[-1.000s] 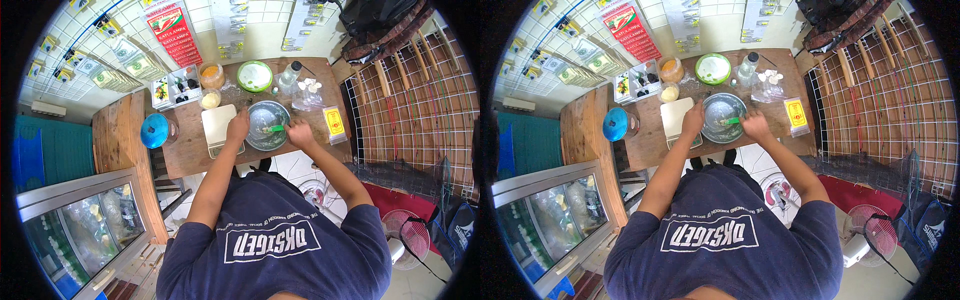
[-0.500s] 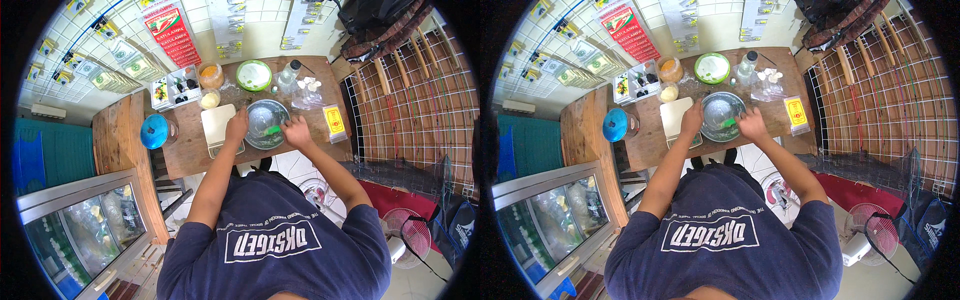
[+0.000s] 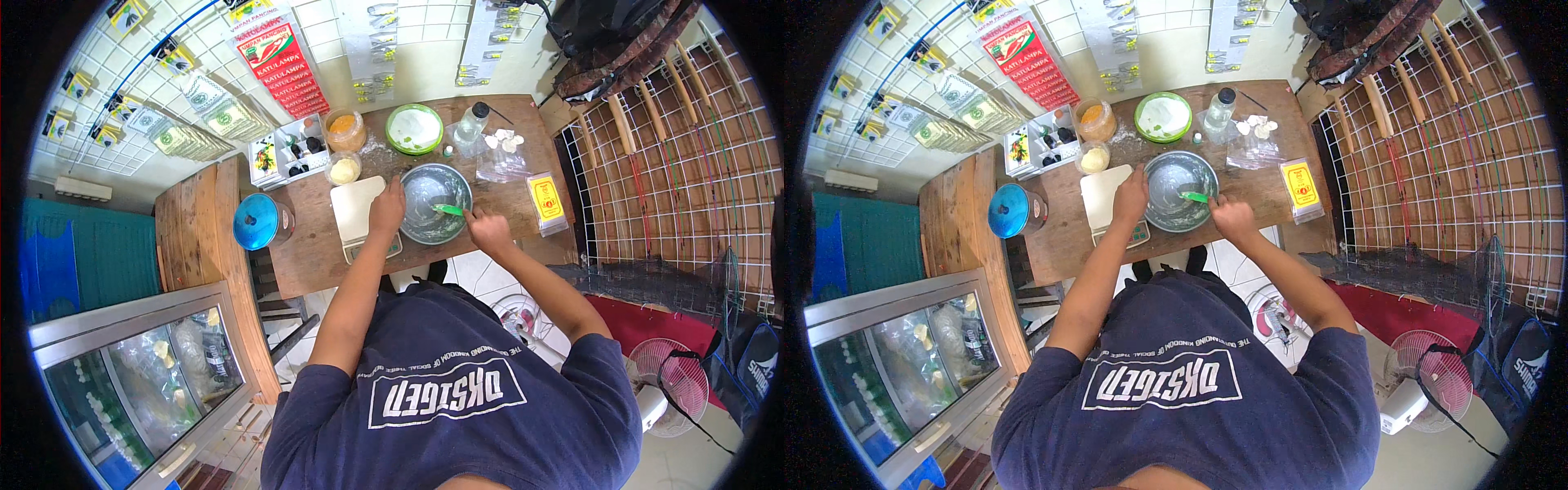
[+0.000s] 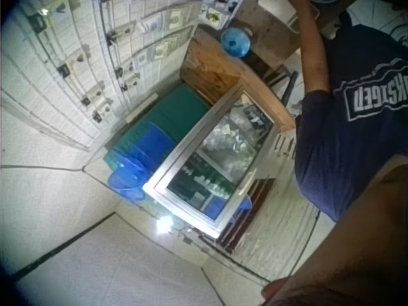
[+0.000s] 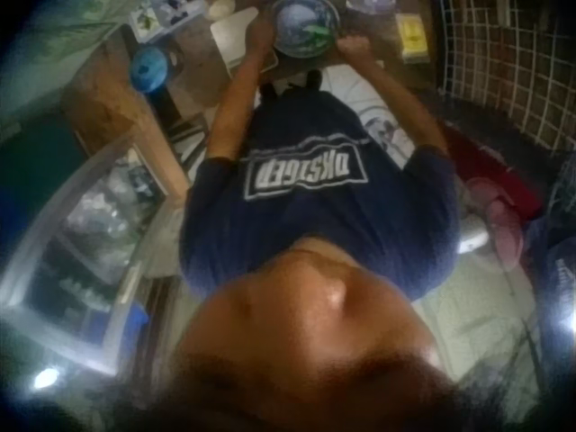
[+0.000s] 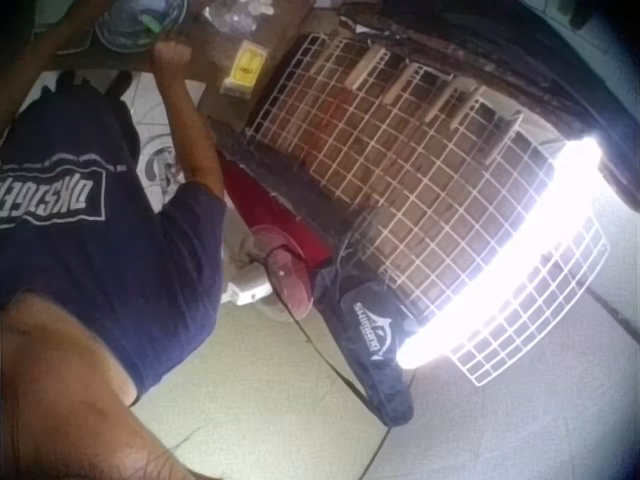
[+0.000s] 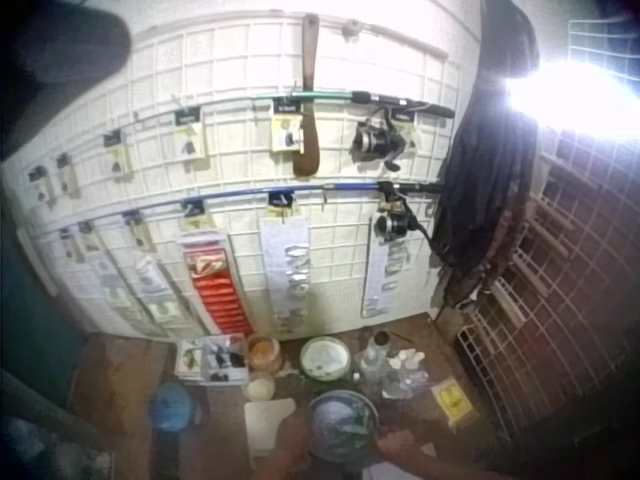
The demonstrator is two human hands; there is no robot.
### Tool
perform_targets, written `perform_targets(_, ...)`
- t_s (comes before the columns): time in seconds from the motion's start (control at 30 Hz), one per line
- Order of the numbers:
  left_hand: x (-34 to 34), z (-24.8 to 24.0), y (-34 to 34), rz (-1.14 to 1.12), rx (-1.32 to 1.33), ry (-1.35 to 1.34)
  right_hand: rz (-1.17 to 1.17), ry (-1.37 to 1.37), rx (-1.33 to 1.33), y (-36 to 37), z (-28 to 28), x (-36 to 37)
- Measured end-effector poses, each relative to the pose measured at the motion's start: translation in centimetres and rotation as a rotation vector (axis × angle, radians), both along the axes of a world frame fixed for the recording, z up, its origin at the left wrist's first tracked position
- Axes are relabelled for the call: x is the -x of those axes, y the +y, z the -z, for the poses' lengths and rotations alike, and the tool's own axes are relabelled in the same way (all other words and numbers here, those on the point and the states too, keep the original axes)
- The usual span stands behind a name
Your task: Mix ingredients in a bowl on a scale and package the prepared bait into plastic bags.
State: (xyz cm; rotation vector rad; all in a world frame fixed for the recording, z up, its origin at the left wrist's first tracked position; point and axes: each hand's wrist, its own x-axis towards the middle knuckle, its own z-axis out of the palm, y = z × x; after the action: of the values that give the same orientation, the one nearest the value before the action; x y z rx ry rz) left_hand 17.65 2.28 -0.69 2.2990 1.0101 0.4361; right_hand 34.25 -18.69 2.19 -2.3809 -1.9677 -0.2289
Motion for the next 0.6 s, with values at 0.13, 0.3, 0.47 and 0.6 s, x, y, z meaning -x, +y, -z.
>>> perform_targets(0.13,-0.2,-0.3,0.3,0.003,-0.015,0.002,-0.043,0.114,-0.001,0.0,-0.8,1.0)
perform_targets(0.3,0.0,-0.1,0.3,0.021,-0.034,0.066,0.126,0.168,0.092,1.8,-1.1,1.4)
perform_targets(0.47,0.1,0.4,0.4,0.038,-0.065,0.040,0.349,0.231,0.304,5.7,-1.6,-0.8)
perform_targets(0.6,0.4,0.1,0.3,0.035,-0.046,0.035,0.501,0.369,0.382,6.3,-0.6,-0.8)
